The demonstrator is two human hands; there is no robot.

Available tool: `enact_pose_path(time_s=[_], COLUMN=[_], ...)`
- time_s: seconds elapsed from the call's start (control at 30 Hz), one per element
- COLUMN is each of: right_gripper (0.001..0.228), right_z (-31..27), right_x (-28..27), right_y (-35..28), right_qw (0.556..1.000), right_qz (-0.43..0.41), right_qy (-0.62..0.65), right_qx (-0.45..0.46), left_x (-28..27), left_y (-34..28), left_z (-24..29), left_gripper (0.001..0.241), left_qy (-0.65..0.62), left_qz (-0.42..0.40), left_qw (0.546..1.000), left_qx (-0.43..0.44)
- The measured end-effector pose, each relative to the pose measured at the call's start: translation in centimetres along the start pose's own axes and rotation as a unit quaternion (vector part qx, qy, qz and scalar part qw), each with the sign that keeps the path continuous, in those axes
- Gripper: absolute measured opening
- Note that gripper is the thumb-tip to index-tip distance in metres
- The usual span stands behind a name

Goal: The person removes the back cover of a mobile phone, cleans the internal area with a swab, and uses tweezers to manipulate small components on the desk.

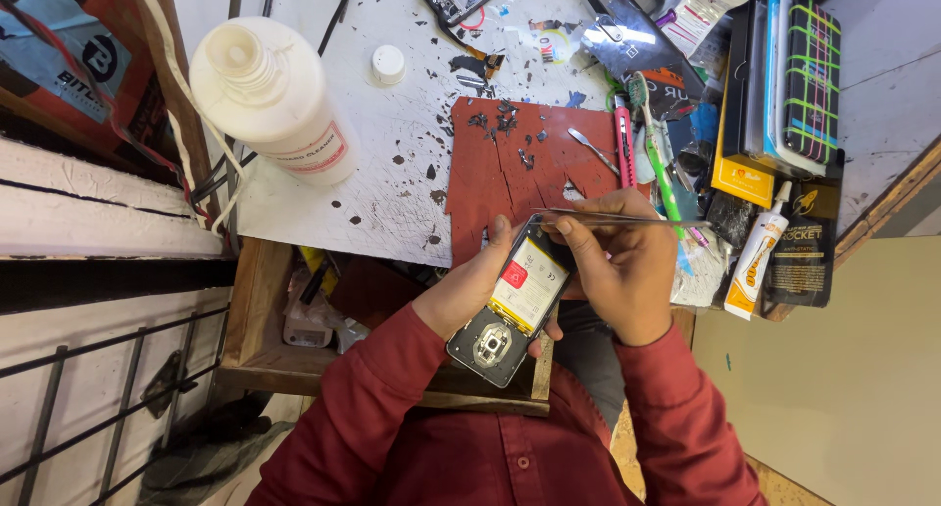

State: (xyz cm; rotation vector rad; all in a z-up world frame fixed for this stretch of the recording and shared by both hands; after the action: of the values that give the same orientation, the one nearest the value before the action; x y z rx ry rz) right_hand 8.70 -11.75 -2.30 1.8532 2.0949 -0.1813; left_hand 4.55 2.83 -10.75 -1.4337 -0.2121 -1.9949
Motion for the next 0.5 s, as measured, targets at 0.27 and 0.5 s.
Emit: enact_pose_path(time_s=[0.27,0.5], right_gripper=[0.014,0.014], right_z=[0.2,0.0], right_x=[0.7,1.5], right_y=[-0.4,-1.7], right_qw=[0.996,0.989], right_qz=[0.046,0.134], right_qy=[0.068,0.059], right_qx=[-0.031,-0.019], left_x=[0.9,1.8], left_y=[0.0,-0.1], left_z=[0.4,0.9], left_gripper=[0.084,0.076], left_qy=[-0.005,0.009], left_qz=[0.01,-0.011], left_qw=[0.999,0.996], left_qx=[0.034,0.084])
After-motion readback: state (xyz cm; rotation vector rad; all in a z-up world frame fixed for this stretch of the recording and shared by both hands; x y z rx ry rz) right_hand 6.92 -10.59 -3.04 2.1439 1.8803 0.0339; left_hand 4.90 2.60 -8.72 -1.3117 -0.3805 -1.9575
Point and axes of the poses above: each hand's wrist, its own y-axis towards the middle knuckle, its own x-axis out of the palm, z = x × y, the point moved 4 cm from there along y, towards the middle knuckle, and after that the axes turned 2 degrees about -y, right-handed, at the moved point
